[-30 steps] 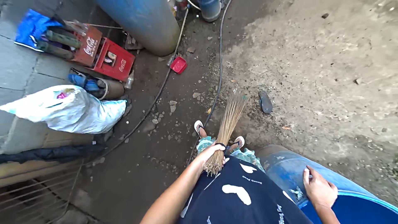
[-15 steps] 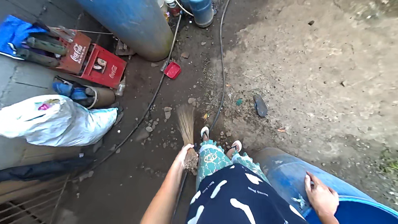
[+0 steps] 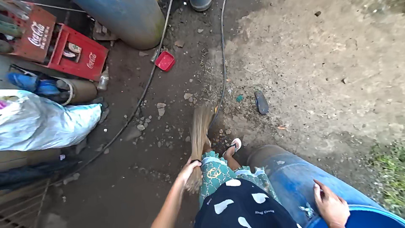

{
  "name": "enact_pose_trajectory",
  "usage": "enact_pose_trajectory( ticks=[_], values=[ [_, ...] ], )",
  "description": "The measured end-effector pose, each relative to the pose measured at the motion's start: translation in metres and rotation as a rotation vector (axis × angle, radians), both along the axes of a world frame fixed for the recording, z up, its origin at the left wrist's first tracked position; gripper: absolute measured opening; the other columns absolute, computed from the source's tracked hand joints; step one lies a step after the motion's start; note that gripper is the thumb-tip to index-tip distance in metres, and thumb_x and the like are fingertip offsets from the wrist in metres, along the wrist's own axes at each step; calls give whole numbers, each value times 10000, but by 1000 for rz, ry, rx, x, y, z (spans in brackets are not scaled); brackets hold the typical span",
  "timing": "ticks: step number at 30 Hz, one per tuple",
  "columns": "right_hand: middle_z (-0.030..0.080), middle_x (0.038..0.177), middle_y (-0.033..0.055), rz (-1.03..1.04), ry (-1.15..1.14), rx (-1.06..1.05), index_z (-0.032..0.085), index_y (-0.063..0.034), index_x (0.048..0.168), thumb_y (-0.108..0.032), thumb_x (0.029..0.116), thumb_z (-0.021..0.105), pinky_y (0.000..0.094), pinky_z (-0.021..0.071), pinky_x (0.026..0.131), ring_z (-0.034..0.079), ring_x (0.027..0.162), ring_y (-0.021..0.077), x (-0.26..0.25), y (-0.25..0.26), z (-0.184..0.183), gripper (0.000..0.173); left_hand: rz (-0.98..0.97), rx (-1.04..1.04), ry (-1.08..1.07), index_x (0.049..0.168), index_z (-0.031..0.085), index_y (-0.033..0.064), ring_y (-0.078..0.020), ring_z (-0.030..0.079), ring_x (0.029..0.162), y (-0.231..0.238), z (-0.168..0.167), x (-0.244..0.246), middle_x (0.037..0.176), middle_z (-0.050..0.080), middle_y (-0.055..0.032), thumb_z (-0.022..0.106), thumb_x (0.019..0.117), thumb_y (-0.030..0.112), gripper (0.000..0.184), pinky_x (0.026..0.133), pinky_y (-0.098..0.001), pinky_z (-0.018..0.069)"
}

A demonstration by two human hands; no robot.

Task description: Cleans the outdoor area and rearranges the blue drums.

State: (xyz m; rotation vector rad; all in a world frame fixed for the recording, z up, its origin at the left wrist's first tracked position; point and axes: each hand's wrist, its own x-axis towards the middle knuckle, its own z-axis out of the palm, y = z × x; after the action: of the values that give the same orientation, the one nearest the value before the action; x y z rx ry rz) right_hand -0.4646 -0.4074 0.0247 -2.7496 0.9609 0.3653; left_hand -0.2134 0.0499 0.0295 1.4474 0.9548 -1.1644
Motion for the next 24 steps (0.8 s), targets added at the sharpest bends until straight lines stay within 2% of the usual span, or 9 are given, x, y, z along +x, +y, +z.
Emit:
enact_pose_trajectory(
  ticks=[3, 6, 10, 13, 14, 16, 20, 22, 24],
  values=[
    [746, 1047, 261, -13, -7, -23, 738, -16, 1198, -335, 1052, 369, 715, 434, 929, 713, 947, 489, -1, -1, -3, 510, 26, 64, -82, 1542, 338, 35, -345, 600, 1146, -42, -72, 11, 1343, 558, -262, 610, 985, 136, 628, 953, -515, 512],
    [779, 1020, 153, -27, 0, -106, 769, -90, 1171, -379, 1070, 394, 613, 509, 910, 747, 934, 368, -6, -4, -15, 485, -254, 34, -70, 1598, 313, 96, -386, 475, 1386, -76, -114, 39, 1558, 410, -244, 718, 916, 220, 802, 1089, -584, 451],
    [739, 1099, 258, 8, 5, -27, 734, -12, 1203, -324, 1051, 365, 704, 404, 1017, 700, 1038, 484, -4, -6, -6, 506, -568, 32, -108, 1635, 225, 153, -360, 512, 1367, -20, -44, 48, 1506, 484, -241, 739, 919, 162, 882, 1132, -535, 422],
    [752, 1113, 206, 10, 19, -53, 743, -62, 1216, -359, 1059, 368, 650, 422, 1038, 703, 1065, 442, -12, -11, -17, 503, -807, 240, -63, 1662, 52, 257, -443, 554, 1309, 59, -15, 45, 1453, 520, -292, 823, 851, 179, 1122, 1088, -620, 437],
    [767, 1116, 138, 1, 26, -94, 752, -126, 1223, -412, 1066, 373, 581, 462, 1034, 717, 1068, 371, -22, -16, -28, 500, -837, 321, -37, 1662, 24, 259, -473, 566, 1281, 75, -17, 48, 1422, 538, -313, 839, 837, 179, 1162, 1070, -643, 441],
    [768, 1127, 110, -25, 28, -118, 753, -157, 1229, -440, 1064, 393, 549, 484, 1018, 716, 1078, 341, -29, -19, -35, 487, -837, 453, -12, 1661, 78, 224, -479, 578, 1263, 84, -41, 62, 1383, 567, -313, 832, 846, 197, 1110, 1059, -642, 447],
    [760, 1153, 142, -94, 69, -83, 752, -122, 1227, -406, 1053, 402, 582, 466, 1024, 704, 1106, 383, -14, -6, -18, 484, -866, 521, 0, 1630, 180, 119, -420, 557, 1316, 13, -105, 109, 1425, 538, -288, 799, 857, 218, 995, 1085, -580, 461],
    [764, 1143, 137, -98, 78, -87, 759, -127, 1214, -412, 1052, 398, 588, 468, 1017, 706, 1098, 386, -11, -5, -16, 487, -1035, 440, 31, 1630, 188, 133, -406, 520, 1360, -12, -109, 129, 1484, 486, -272, 790, 872, 215, 971, 1107, -569, 445],
    [750, 1117, 218, -57, 67, -58, 749, -63, 1201, -356, 1041, 388, 662, 435, 1003, 699, 1063, 462, -7, -4, -9, 491, -1184, 392, 17, 1648, 164, 195, -435, 533, 1337, 2, -89, 144, 1456, 514, -282, 799, 870, 240, 1005, 1086, -603, 448]
  ],
)
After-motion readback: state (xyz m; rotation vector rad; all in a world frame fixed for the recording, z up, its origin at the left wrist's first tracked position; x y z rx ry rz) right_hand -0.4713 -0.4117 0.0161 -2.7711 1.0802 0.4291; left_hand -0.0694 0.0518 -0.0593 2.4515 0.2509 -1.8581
